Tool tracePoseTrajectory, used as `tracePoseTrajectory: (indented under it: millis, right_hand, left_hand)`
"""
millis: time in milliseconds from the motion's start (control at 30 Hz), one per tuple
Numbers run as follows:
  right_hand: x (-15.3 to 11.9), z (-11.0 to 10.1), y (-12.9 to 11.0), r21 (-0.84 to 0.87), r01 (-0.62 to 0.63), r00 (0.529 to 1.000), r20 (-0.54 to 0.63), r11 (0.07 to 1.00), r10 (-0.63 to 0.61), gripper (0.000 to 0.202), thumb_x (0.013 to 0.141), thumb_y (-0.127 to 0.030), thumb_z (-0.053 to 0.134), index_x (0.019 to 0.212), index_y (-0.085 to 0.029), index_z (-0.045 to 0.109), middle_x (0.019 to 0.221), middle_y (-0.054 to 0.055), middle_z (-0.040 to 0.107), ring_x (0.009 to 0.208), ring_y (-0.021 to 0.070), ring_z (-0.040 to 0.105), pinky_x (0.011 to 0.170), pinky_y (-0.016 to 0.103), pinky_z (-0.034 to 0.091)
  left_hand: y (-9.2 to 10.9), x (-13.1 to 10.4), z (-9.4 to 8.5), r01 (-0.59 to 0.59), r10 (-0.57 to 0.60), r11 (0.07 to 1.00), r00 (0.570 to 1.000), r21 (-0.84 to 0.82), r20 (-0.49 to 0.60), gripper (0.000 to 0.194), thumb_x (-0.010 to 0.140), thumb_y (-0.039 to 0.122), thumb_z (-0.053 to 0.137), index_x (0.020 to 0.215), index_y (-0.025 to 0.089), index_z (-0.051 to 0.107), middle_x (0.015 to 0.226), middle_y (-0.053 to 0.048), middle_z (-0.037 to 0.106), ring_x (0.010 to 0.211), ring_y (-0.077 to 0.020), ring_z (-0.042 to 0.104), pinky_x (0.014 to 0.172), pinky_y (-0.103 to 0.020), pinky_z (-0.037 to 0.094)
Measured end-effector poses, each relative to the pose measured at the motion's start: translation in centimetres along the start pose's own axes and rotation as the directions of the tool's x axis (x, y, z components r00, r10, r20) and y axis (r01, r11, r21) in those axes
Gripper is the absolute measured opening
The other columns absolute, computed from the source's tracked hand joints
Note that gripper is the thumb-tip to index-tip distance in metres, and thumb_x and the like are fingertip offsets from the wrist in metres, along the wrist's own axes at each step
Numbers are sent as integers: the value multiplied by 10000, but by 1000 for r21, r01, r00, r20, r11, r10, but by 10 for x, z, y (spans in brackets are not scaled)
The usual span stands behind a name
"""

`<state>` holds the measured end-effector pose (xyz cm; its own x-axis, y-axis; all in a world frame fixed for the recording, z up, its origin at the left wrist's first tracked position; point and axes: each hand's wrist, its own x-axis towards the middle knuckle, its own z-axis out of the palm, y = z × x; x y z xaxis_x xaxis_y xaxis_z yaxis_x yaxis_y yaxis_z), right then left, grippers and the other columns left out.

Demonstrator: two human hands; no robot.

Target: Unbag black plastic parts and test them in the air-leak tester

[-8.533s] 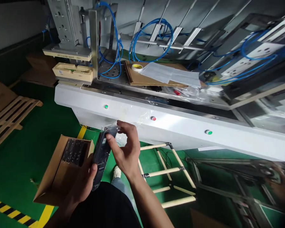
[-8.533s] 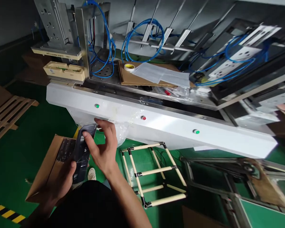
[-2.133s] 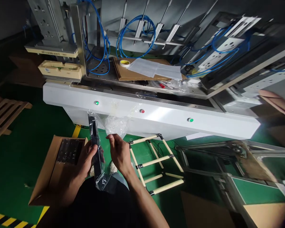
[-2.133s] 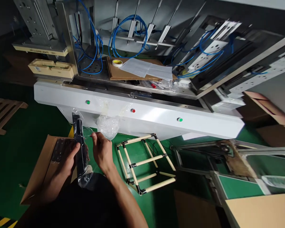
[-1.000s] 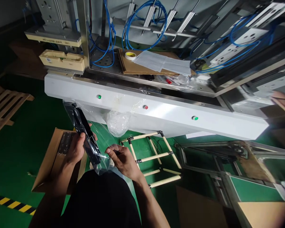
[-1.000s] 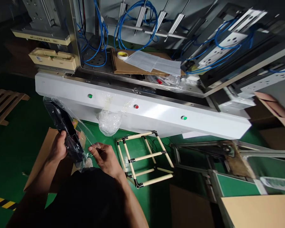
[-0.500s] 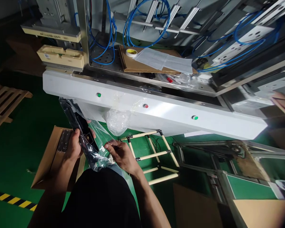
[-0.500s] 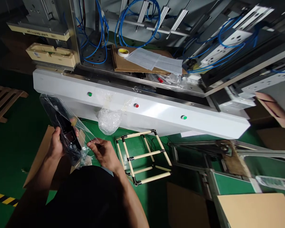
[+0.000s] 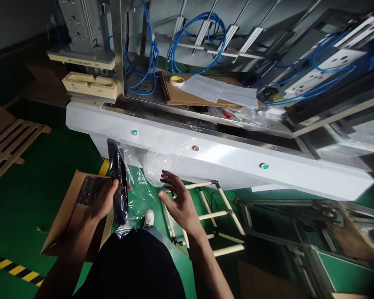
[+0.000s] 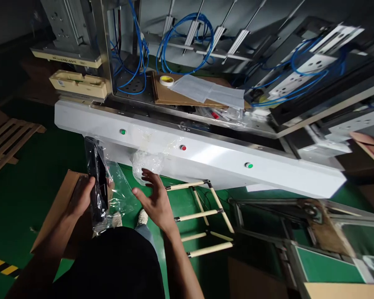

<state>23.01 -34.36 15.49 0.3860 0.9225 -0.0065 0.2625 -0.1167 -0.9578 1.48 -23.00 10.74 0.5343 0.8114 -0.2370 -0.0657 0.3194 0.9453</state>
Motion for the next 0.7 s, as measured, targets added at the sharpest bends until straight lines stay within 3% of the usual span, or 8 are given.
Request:
tracePoseTrajectory:
  millis: [100, 200, 267, 333, 467, 567, 633, 700]
  right_hand:
    - [18, 28, -16, -85, 58, 989, -131, 995, -69, 741, 862, -643, 756, 1454, -235, 579, 1231, 147, 725, 1108, 279, 695, 917, 409, 587]
    - [35, 49, -22, -203, 35, 973, -218, 979, -80, 493, 986, -623, 575, 1124, -184, 751, 933, 95, 753, 777, 197, 672, 735, 318, 547]
    - [41, 50, -20, -243, -6, 958, -280, 970, -64, 535, 1034, -607, 458, 936, -177, 762, 762, 59, 715, 636, 163, 601, 651, 290, 491]
    - [43, 42, -15, -215, -40, 951, -309, 976, -29, 565, 1027, -631, 442, 941, -173, 761, 680, 31, 678, 580, 151, 563, 608, 278, 455]
    - [49, 13, -12, -43, -67, 973, -225, 997, 56, 599, 946, -718, 559, 970, -153, 756, 567, -29, 539, 504, 124, 448, 521, 270, 381]
    - [54, -2, -13, 92, -79, 990, -111, 993, 89, 614, 882, -748, 649, 949, -145, 740, 538, -59, 454, 472, 100, 360, 469, 266, 303]
    - [55, -6, -12, 155, -85, 988, -115, 984, 104, 619, 876, -745, 660, 980, -140, 741, 545, -65, 446, 465, 93, 346, 457, 264, 282]
    - [52, -10, -10, 195, -88, 981, -156, 977, 119, 615, 881, -729, 667, 1027, -137, 744, 578, -59, 466, 476, 91, 357, 458, 260, 296]
  left_hand:
    - [-1, -7, 10, 9, -23, 989, 995, 151, 93, 569, 943, 709, 560, 919, 184, 777, 878, -83, 740, 723, -208, 612, 661, -329, 488]
    - [-7, -14, 19, 7, -32, 985, 989, 170, 146, 494, 947, 663, 599, 898, 202, 768, 845, -61, 711, 774, -202, 610, 716, -310, 491]
    - [-12, -18, 20, 66, -79, 995, 983, 77, 167, 468, 940, 640, 630, 943, 194, 769, 801, -48, 683, 727, -176, 588, 684, -287, 486]
    - [-16, -20, 13, 198, -174, 975, 964, -101, 203, 523, 909, 673, 652, 1036, 178, 764, 775, -44, 665, 640, -150, 558, 592, -268, 473]
    - [-16, -27, -9, 438, -317, 791, 890, -426, 327, 632, 857, 722, 680, 1228, 211, 714, 905, -92, 718, 612, -165, 601, 509, -277, 507]
    - [-13, -30, -16, 514, -343, 690, 852, -510, 396, 642, 874, 710, 677, 1265, 202, 700, 991, -113, 730, 671, -171, 648, 555, -279, 560]
    - [-12, -29, -13, 543, -351, 662, 834, -517, 426, 688, 887, 731, 645, 1281, 169, 691, 969, -114, 728, 653, -163, 647, 563, -278, 564]
    - [-12, -25, -7, 522, -337, 680, 846, -515, 414, 705, 906, 745, 601, 1295, 162, 680, 904, -100, 718, 603, -153, 625, 548, -278, 549]
